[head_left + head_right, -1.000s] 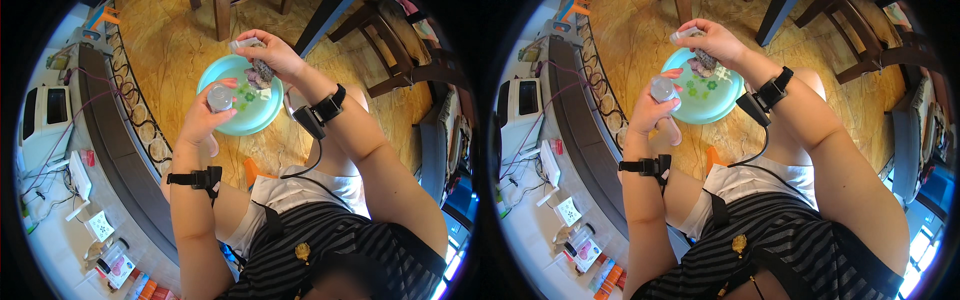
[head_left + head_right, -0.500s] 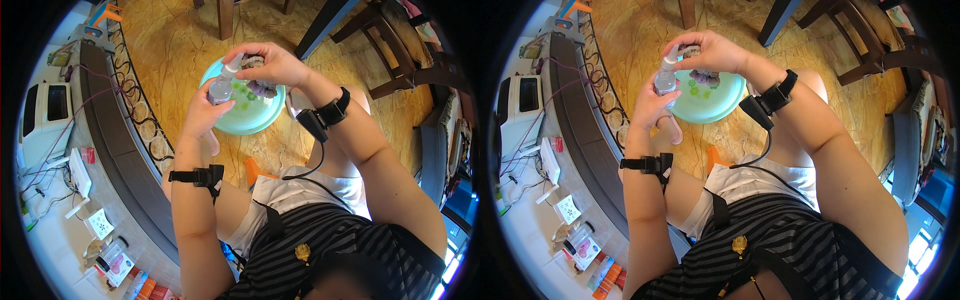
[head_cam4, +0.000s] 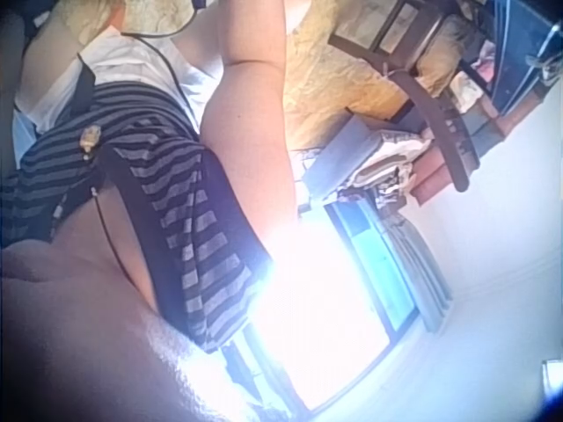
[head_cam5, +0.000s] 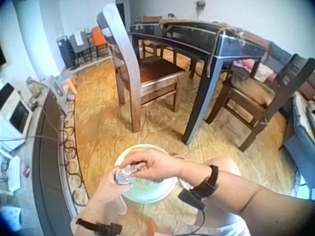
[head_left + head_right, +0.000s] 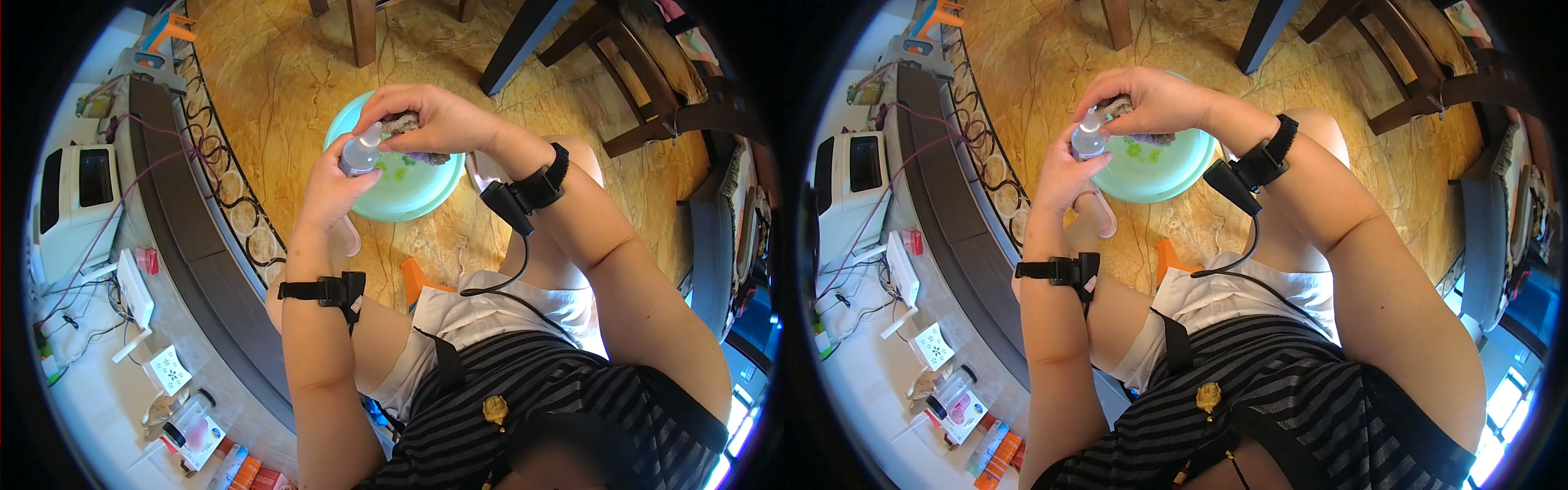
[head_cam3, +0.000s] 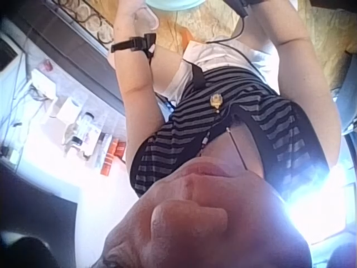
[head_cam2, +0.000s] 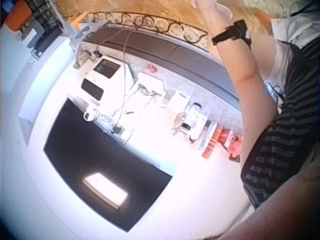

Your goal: The person clears a table by moving a fan, a tray, and various bottles, then wipes the surface with a cloth. They rinse the cloth in a basin, apply liquid from a bottle and spray from a canister to it, and scrub the cloth together by hand.

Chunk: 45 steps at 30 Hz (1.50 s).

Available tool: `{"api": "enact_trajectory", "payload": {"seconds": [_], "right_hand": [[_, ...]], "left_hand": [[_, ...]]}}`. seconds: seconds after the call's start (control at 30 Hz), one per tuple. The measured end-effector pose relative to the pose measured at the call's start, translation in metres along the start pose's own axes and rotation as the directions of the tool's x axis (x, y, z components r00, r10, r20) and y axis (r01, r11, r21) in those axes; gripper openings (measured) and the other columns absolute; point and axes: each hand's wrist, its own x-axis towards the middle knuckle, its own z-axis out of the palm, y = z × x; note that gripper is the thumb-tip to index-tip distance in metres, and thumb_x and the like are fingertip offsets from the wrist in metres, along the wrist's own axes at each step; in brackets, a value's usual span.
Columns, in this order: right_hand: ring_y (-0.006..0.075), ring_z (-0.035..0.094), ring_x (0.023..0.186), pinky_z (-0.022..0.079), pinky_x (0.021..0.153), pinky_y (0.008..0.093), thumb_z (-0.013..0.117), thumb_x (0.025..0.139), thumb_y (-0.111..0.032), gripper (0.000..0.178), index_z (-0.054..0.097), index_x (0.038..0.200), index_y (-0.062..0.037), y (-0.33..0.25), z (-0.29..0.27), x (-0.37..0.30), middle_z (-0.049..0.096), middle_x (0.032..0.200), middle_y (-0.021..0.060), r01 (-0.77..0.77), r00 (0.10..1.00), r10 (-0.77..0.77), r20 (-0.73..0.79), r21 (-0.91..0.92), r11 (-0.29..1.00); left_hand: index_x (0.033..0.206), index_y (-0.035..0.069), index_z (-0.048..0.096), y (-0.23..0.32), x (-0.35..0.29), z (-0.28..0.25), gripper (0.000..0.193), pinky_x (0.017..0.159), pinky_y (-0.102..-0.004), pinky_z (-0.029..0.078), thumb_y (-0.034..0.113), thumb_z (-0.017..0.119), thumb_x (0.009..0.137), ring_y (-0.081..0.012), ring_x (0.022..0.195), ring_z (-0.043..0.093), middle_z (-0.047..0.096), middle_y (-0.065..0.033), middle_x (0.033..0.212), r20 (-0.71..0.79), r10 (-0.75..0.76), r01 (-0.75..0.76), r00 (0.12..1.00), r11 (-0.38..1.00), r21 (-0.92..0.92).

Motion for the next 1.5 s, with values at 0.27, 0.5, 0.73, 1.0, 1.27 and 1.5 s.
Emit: {"api": "enact_trajectory", "payload": {"seconds": [0.27, 0.5, 0.73, 1.0, 1.27, 1.5], "right_hand": [[0.0142, 0.054, 0.098, 0.041, 0.089, 0.0279, 0.066, 0.076, -0.008, 0.03, 0.061, 0.105, -0.0074, -0.002, -0.001, 0.002, 0.058, 0.102, 0.0035, -0.127, 0.991, 0.126, 0.035, 0.043, 0.991], [0.0107, 0.055, 0.092, 0.043, 0.084, 0.0255, 0.07, 0.075, -0.015, 0.031, 0.06, 0.103, -0.0086, -0.001, -0.004, 0.001, 0.061, 0.095, 0.001, -0.251, 0.968, 0.251, 0.015, 0.103, 0.963], [0.0068, 0.052, 0.084, 0.043, 0.074, 0.0217, 0.074, 0.072, -0.015, 0.031, 0.06, 0.099, -0.0087, -0.001, -0.007, 0.001, 0.059, 0.091, -0.0014, -0.337, 0.941, 0.338, 0.014, -0.026, 0.941], [0.0076, 0.053, 0.083, 0.044, 0.073, 0.022, 0.073, 0.073, -0.017, 0.035, 0.06, 0.104, -0.0077, -0.01, -0.015, 0.003, 0.059, 0.091, 0.0021, -0.438, 0.893, 0.44, 0.091, -0.049, 0.898], [0.01, 0.053, 0.08, 0.043, 0.069, 0.0236, 0.076, 0.07, -0.025, 0.035, 0.061, 0.095, -0.0056, -0.003, -0.011, 0.002, 0.06, 0.087, 0.0029, -0.138, 0.99, 0.136, 0.043, 0.065, 0.988], [0.0118, 0.056, 0.087, 0.044, 0.076, 0.0254, 0.073, 0.073, -0.024, 0.033, 0.062, 0.097, -0.0057, -0.002, -0.006, 0.001, 0.062, 0.093, 0.0036, -0.301, 0.954, 0.301, -0.004, -0.025, 0.953]], "left_hand": [[0.109, 0.003, 0.054, 0.003, -0.002, 0.003, 0.046, 0.075, -0.0259, 0.046, 0.008, 0.072, 0.067, -0.0113, 0.084, 0.057, 0.06, -0.0036, 0.094, 0.005, 0.015, -0.015, 1.0, 0.999, -0.04], [0.109, 0.002, 0.054, 0.01, -0.005, 0.004, 0.049, 0.07, -0.0253, 0.047, 0.015, 0.076, 0.068, -0.0107, 0.08, 0.057, 0.061, -0.0037, 0.092, 0.044, 0.004, -0.003, 0.999, 1.0, -0.006], [0.108, 0.001, 0.054, 0.017, -0.005, 0.007, 0.047, 0.074, -0.0256, 0.046, 0.015, 0.075, 0.069, -0.0114, 0.084, 0.057, 0.061, -0.0049, 0.095, 0.034, 0.042, -0.042, 0.999, 0.999, 0.003], [0.11, 0.002, 0.054, 0.016, -0.004, 0.004, 0.048, 0.079, -0.0265, 0.045, 0.013, 0.075, 0.068, -0.0121, 0.089, 0.057, 0.061, -0.0051, 0.098, 0.049, 0.03, -0.033, 0.998, 0.997, 0.068], [0.111, 0.001, 0.054, 0.018, -0.002, 0.006, 0.05, 0.08, -0.0262, 0.045, 0.014, 0.076, 0.067, -0.0121, 0.09, 0.056, 0.06, -0.005, 0.1, 0.05, -0.013, 0.01, 0.999, 0.998, 0.058], [0.111, 0.002, 0.054, 0.016, 0.0, 0.009, 0.051, 0.078, -0.0252, 0.045, 0.014, 0.077, 0.067, -0.0116, 0.089, 0.057, 0.061, -0.0043, 0.098, 0.04, -0.049, 0.049, 0.998, 0.999, 0.011]]}}
